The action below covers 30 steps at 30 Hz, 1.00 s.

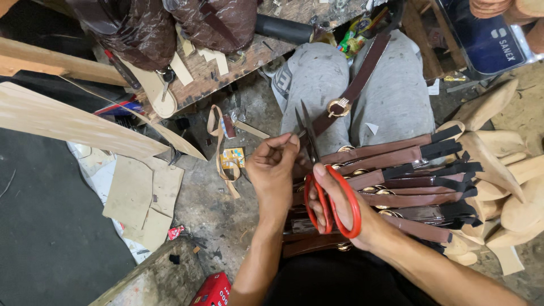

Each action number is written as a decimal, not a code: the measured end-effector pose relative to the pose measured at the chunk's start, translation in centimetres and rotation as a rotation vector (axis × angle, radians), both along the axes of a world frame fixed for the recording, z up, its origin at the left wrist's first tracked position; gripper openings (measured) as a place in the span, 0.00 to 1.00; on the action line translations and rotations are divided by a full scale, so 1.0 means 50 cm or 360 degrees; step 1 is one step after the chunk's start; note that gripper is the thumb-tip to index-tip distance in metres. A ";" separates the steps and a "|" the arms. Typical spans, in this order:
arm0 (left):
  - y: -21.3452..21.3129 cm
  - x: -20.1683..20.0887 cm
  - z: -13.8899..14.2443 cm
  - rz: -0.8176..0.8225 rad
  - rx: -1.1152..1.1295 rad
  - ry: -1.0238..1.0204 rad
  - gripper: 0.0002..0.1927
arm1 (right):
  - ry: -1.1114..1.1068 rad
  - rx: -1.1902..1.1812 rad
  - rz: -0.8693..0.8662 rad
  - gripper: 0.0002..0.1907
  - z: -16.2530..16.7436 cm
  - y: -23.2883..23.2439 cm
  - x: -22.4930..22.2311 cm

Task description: The person sits in a shoe workshop trimming the ends of brown leather straps with red-handled scissors, working across a pile of buckle-fitted straps on their lap. They cut each strap end, set it on the finished pile, and at one point fit a strap around a wooden shoe last before continuing to trim more straps.

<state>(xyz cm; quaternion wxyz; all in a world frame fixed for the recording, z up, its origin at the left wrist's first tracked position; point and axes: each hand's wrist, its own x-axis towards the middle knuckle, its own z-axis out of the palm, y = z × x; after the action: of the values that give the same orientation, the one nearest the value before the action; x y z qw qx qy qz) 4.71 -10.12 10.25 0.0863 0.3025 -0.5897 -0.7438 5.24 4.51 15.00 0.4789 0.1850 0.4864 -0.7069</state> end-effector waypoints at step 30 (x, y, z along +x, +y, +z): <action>0.058 0.060 0.097 -0.0542 -0.0178 -0.0011 0.08 | 0.0868 0.0342 -0.0403 0.14 0.021 0.113 -0.049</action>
<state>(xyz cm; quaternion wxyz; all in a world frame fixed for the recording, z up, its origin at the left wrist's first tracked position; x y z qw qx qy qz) 7.73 -7.22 15.10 -0.0262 0.1958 -0.6731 -0.7127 2.79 10.17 16.07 0.2169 0.0971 0.6418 -0.7291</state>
